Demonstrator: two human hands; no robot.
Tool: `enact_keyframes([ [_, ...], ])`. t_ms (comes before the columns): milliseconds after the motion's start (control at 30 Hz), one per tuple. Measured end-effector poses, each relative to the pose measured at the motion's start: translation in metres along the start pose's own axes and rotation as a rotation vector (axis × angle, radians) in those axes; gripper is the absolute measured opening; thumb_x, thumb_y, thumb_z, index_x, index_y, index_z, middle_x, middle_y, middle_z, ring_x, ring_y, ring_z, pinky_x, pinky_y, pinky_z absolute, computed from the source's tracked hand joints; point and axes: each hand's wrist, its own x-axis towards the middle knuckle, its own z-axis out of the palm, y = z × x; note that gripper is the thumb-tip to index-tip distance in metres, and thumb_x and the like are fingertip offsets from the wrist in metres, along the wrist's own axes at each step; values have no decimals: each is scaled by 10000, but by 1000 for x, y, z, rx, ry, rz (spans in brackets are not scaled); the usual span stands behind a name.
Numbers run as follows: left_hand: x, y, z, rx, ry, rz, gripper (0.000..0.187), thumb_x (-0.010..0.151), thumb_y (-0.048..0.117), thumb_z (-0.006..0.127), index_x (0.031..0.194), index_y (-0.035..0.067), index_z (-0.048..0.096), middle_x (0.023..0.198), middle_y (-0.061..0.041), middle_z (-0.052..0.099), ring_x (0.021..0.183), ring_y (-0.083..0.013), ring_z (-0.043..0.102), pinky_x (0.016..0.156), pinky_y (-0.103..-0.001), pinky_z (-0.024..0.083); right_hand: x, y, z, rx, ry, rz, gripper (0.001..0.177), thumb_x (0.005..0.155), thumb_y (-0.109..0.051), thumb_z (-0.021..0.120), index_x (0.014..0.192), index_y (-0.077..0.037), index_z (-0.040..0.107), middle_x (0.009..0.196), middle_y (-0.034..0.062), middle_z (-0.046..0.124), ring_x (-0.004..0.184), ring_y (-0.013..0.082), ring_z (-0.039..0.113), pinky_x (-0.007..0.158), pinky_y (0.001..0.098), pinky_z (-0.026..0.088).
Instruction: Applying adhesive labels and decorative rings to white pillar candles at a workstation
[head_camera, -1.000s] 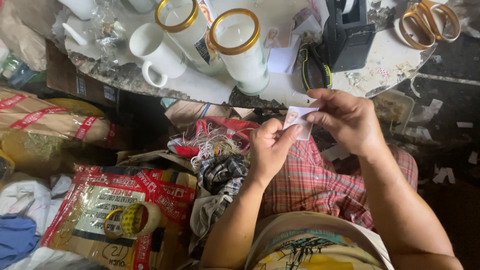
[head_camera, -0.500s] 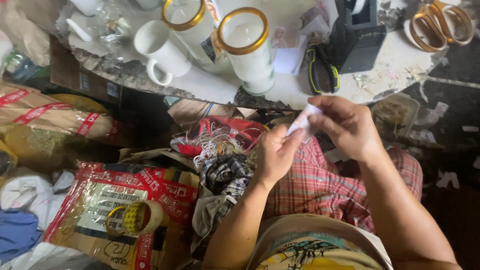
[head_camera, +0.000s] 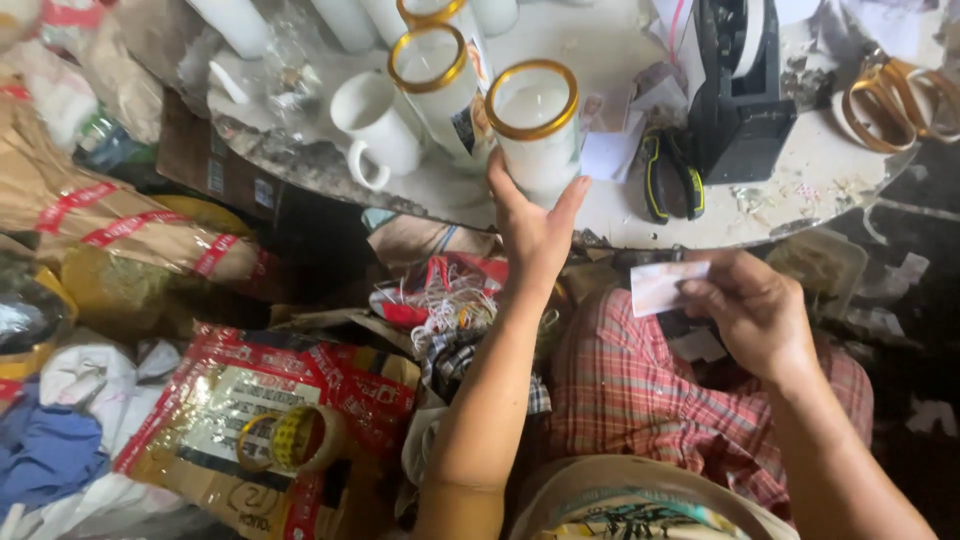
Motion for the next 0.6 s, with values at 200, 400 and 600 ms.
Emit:
enact_keyframes([
  [200, 7, -7, -20, -368, -175, -142, 856, 747, 224, 858, 1451, 95, 389, 1344, -170, 584, 1158, -274, 610, 918, -372, 583, -12, 16, -10, -88, 95, 85, 125, 947, -106, 750, 1070, -88, 749, 967, 28, 784, 866, 89, 716, 833, 219, 587],
  [400, -25, -46, -42, -945, -384, -159, 792, 710, 247, 924, 1391, 67, 561, 1317, -114, 657, 1213, -298, 606, 1028, -463, 532, -17, 25, -13, -35, 143, 14, 20, 999, -61, 737, 1017, -69, 735, 988, 3, 726, 907, 62, 621, 866, 189, 514],
  [600, -60, 11, -66, -1609, -632, -381, 775, 897, 523, 675, 1398, -37, 485, 1189, -246, 623, 1011, -328, 657, 856, -382, 525, -22, 33, -5, 241, 156, 50, 224, 970, -8, 718, 1189, 17, 678, 1098, 121, 720, 886, 119, 678, 898, 224, 597],
])
